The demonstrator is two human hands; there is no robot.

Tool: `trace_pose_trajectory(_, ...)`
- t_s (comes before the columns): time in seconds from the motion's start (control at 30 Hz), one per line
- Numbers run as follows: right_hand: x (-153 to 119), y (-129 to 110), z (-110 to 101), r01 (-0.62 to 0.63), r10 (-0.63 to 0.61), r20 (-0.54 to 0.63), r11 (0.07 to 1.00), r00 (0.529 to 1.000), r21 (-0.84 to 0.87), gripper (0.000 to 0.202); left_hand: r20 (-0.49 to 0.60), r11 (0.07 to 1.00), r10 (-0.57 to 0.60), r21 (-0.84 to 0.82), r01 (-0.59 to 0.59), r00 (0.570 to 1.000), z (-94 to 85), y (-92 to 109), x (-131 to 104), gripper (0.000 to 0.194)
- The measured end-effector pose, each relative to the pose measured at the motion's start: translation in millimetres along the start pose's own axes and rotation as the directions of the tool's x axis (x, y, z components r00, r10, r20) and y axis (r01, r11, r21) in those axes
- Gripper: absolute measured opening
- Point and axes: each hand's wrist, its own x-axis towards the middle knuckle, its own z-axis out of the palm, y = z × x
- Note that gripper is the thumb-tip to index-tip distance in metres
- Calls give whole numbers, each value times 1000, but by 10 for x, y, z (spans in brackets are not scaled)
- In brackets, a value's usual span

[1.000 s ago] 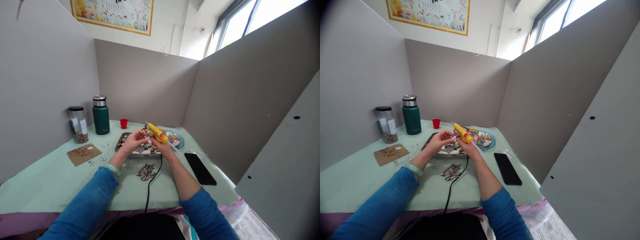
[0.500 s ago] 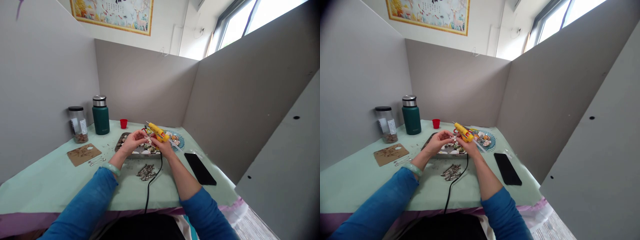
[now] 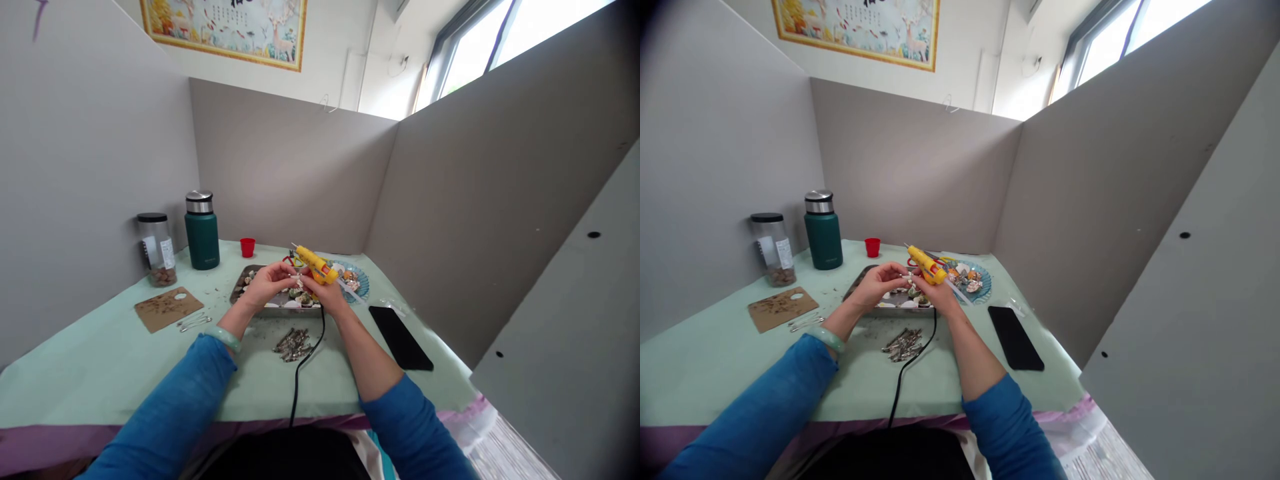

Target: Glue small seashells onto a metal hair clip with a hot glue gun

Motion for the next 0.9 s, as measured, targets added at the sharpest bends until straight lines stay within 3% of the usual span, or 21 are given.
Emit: trace_pose_trajectory(0.9,-18,-102,3,20,-15,57,995,998,-96,24,5,1000,-21,23,21,1000,-5,-23,12,26)
